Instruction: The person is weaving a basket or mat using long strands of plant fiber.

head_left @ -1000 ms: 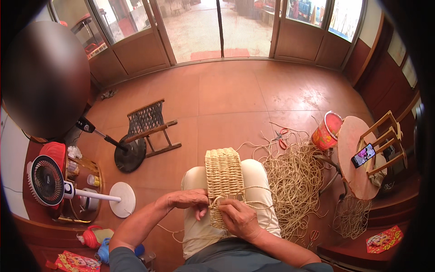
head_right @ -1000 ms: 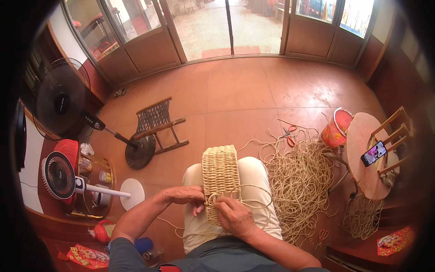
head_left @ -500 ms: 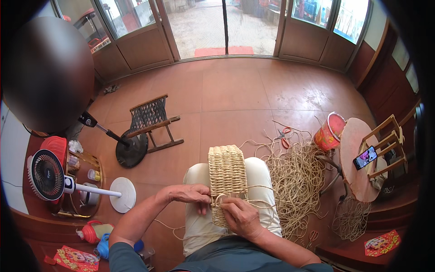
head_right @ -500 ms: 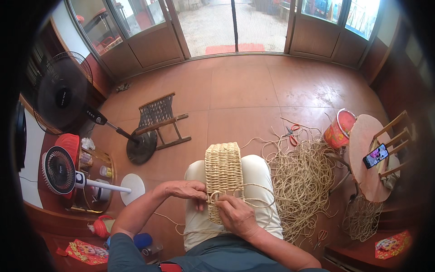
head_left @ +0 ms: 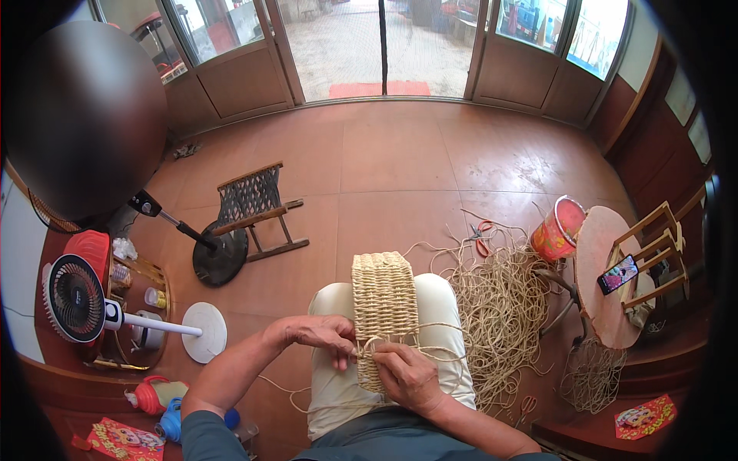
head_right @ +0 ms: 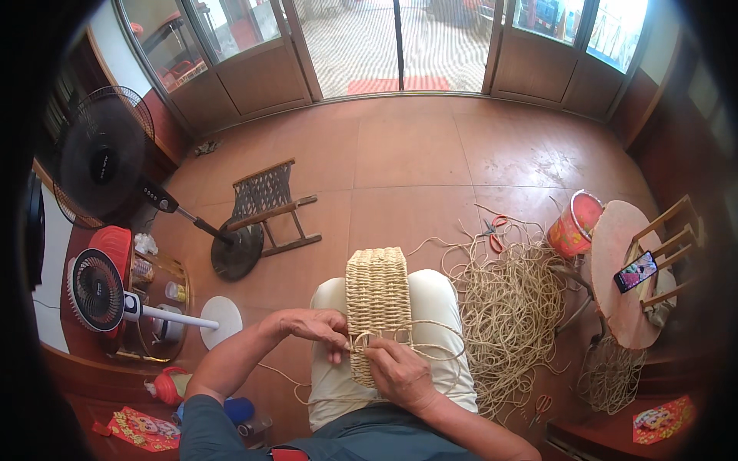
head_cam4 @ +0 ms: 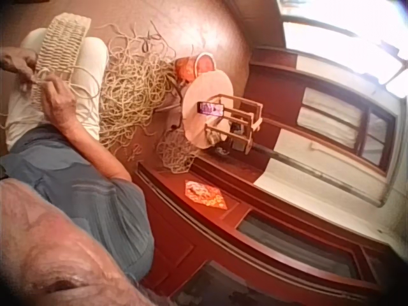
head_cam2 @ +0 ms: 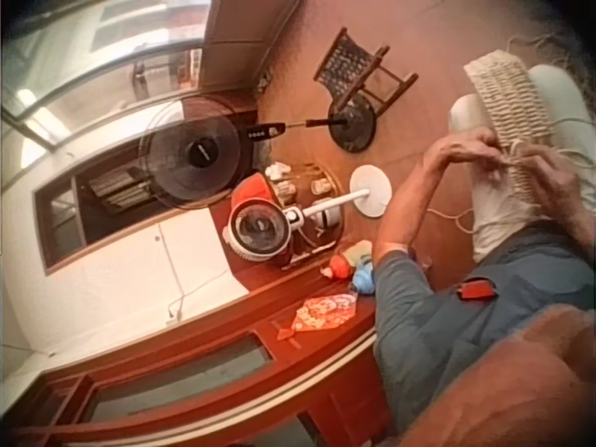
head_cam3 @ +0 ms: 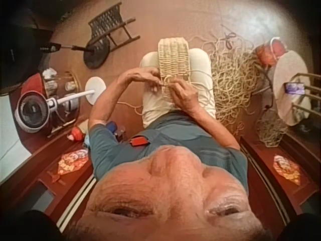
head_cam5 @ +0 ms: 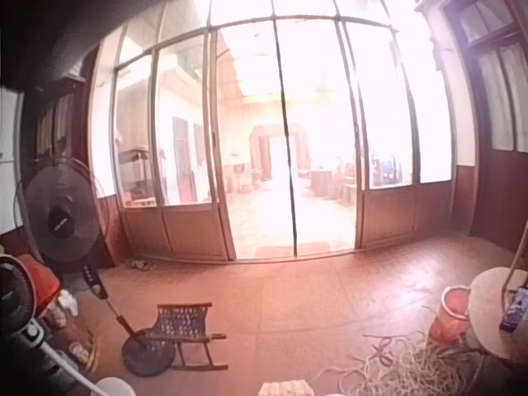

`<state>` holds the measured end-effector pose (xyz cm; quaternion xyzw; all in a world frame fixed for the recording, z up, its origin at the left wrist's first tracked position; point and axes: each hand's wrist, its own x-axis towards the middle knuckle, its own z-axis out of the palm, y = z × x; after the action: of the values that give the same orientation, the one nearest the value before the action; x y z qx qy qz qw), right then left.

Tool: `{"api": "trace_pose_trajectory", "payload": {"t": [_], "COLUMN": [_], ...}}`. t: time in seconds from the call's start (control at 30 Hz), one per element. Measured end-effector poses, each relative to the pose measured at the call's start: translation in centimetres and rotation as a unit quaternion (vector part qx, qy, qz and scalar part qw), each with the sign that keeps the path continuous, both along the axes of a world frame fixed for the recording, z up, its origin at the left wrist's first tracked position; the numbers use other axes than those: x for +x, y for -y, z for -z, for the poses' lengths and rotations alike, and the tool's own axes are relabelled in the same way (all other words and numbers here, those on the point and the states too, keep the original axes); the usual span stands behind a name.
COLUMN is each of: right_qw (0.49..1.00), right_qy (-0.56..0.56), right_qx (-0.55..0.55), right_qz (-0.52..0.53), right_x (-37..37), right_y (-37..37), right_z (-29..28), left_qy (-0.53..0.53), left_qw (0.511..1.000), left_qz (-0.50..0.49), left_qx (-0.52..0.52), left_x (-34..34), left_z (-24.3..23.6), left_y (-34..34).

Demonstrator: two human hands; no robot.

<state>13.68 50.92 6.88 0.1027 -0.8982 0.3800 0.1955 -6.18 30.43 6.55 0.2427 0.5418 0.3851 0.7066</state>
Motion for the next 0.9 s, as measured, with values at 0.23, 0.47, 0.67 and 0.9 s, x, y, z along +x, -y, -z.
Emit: {"api": "trace_pose_trajectory", "payload": {"t": [0.23, 0.47, 0.67, 0.9], "right_qw": [1.0, 1.0, 1.0, 0.994], "right_qy": [-0.001, -0.002, -0.014, 0.003], "right_qx": [0.001, -0.008, 0.002, -0.102], "right_qz": [0.006, 0.01, 0.004, 0.026], "right_x": [-0.4, 0.1, 0.4, 1.8], "right_y": [0.1, 0.2, 0.0, -0.6], "right_z": [-0.5, -0.4, 0.5, 0.0], "left_qy": [0.058, 0.018, -0.005, -0.066], "left_qw": [0.987, 0.957, 0.955, 0.907], "left_qz": [-0.147, -0.287, -0.298, -0.415], "left_qx": [0.017, 0.027, 0.01, -0.02], "left_x": [-0.2, 4.8, 9.0, 9.3], "left_z": [1.0, 0.3, 0.6, -0.4], "left_y": [0.4, 3.4, 5.9, 3.7]}}
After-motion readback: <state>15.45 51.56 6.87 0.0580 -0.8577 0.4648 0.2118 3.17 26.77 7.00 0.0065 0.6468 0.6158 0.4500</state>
